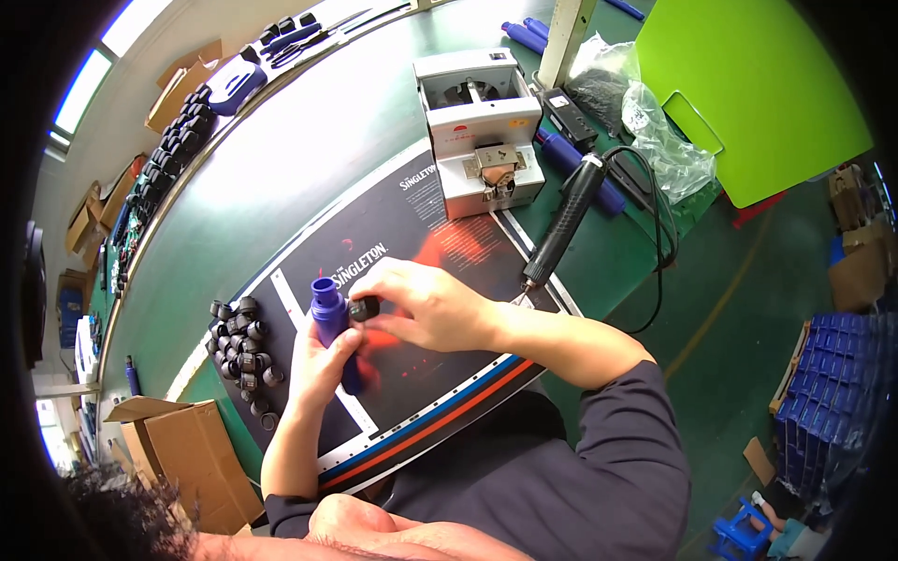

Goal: The person assembles an electronic unit by applying adhesive from an adhesive bottle to various assembly parts and then attaching these components to a housing, using an electric screwdriver to secure them into a finished unit.

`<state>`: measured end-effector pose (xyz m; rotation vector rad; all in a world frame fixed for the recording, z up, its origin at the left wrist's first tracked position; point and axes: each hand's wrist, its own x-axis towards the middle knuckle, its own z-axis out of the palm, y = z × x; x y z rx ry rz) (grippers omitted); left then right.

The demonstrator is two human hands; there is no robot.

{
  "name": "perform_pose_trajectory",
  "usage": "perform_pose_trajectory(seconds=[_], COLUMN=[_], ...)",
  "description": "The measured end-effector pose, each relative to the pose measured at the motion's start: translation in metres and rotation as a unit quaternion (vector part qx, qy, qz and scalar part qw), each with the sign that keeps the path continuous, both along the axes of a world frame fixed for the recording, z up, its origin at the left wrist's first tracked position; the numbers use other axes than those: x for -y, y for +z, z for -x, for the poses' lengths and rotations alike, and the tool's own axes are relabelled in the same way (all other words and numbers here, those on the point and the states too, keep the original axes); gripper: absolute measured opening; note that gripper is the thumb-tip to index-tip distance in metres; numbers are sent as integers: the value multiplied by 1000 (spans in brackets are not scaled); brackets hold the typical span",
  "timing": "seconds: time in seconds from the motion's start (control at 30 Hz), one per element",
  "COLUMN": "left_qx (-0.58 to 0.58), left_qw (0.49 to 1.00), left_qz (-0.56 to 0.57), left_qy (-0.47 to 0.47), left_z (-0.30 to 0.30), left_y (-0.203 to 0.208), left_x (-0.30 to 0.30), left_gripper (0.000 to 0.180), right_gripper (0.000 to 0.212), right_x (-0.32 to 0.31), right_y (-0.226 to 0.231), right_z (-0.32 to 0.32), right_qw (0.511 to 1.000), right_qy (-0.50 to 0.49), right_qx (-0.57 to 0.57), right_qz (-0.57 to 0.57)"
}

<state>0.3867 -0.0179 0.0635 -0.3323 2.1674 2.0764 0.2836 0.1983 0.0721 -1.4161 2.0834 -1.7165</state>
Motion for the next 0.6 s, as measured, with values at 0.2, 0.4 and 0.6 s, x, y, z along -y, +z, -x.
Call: perform_pose_trajectory(seconds=[0.2, 0.4, 0.6], left_qx=[-230, -259, -262], left_qw=[882, 794, 784], left_qz=[411, 549, 561], left_qy=[16, -30, -46], left_z=[6, 5, 4], left_y=[12, 13, 15], left_x=[5, 5, 4], left_gripper=[55, 54, 53], right_gripper=[44, 41, 40], right_x=[-12, -8, -10], right_y=[3, 2, -1], right_z=[12, 6, 7], right_qw=[999, 998, 998], right_qy=[-14, -3, 13], right_qx=[46, 37, 11], right_qz=[1, -42, -68])
